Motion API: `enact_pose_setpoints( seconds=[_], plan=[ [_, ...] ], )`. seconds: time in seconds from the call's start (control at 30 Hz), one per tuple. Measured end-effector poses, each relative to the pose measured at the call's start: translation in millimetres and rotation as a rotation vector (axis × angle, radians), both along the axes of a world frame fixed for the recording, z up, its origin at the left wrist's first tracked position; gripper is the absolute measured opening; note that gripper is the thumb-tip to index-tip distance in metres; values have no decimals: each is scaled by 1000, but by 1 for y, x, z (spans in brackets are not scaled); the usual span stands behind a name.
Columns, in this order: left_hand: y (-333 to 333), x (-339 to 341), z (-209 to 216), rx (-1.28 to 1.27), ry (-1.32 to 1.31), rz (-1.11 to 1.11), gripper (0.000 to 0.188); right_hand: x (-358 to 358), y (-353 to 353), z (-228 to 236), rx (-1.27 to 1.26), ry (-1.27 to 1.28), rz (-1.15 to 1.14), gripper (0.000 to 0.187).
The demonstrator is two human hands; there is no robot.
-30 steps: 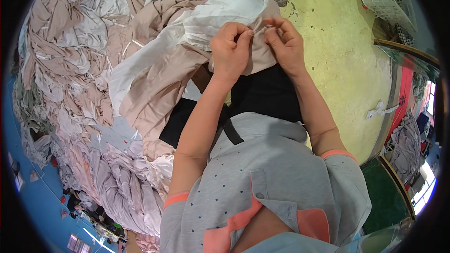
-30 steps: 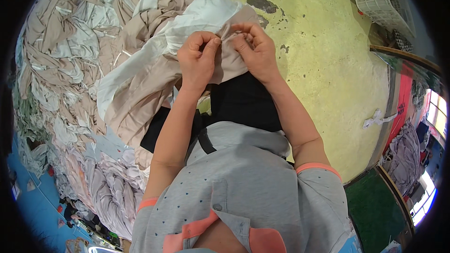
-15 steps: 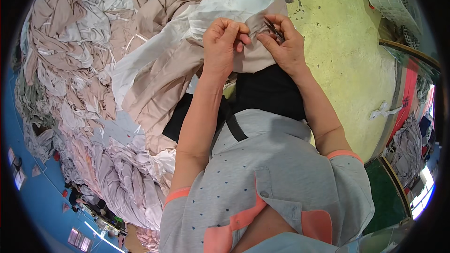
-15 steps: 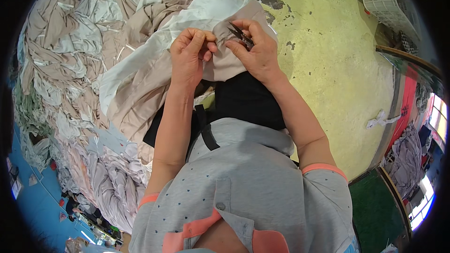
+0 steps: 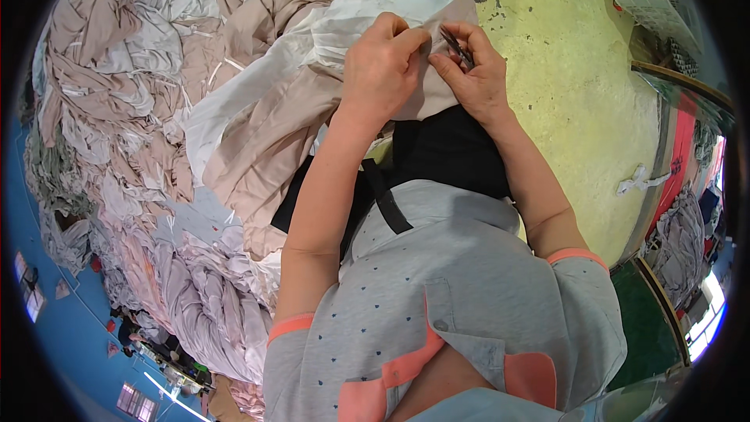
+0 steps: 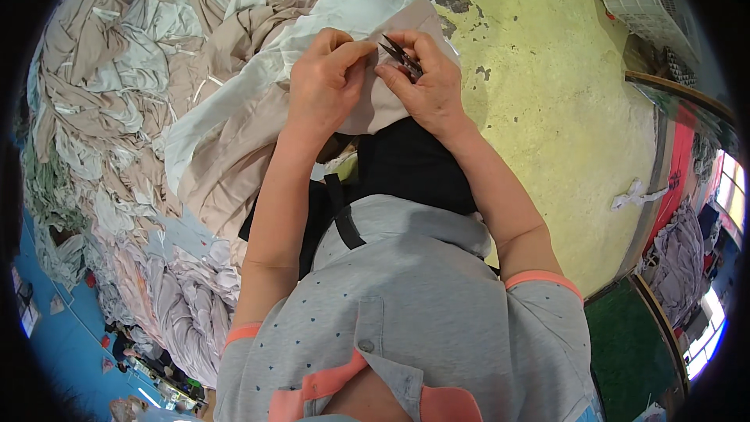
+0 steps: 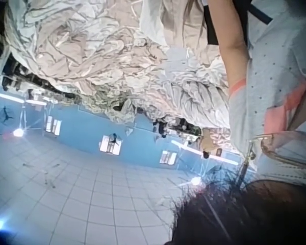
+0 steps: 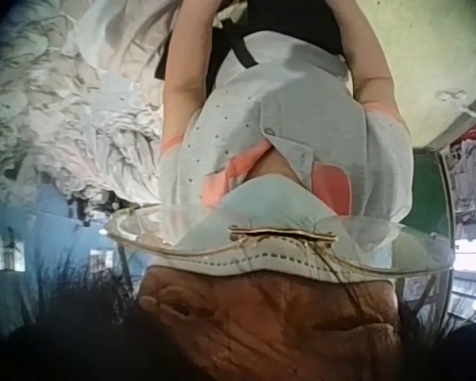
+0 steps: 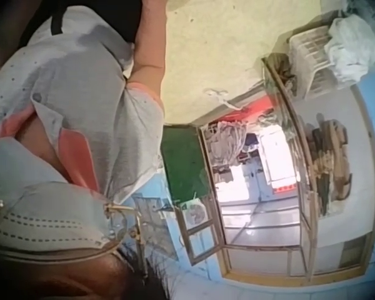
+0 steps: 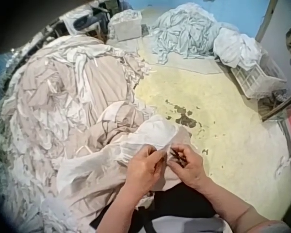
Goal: Trimming loose threads or imperfections from white fabric pieces using a small hand tool.
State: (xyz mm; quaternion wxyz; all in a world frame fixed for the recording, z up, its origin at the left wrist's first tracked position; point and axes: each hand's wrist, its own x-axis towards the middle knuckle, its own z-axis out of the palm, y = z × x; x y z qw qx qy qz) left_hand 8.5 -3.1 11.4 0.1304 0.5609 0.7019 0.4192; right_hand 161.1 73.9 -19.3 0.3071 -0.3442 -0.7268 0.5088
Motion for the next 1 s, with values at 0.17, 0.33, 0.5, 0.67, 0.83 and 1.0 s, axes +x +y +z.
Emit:
enact_pose_setpoints(
  seconds=[0.17,0.33,0.5,0.67,0.83,1.0],
  plan=[
    [2,-2,-6,143,301,-64,8,0,0,6,10,-63,5,43],
    [-1,1,-12,134,16,9,7,1,1,-1,-16,-15,7,42],
    [-7,6,-14,63,-432,90,4,0,-1,-1,-17,1,6,42],
    [-13,-2,-11,-138,-876,133,3,0,-2,2,4,-60,20,43],
    [-13,-3,-9,-175,-819,139,4,5,7,18,68,-34,121,43],
    [-15,2,-16,-92,-665,126,5,11,22,37,183,-156,300,33]
  ],
)
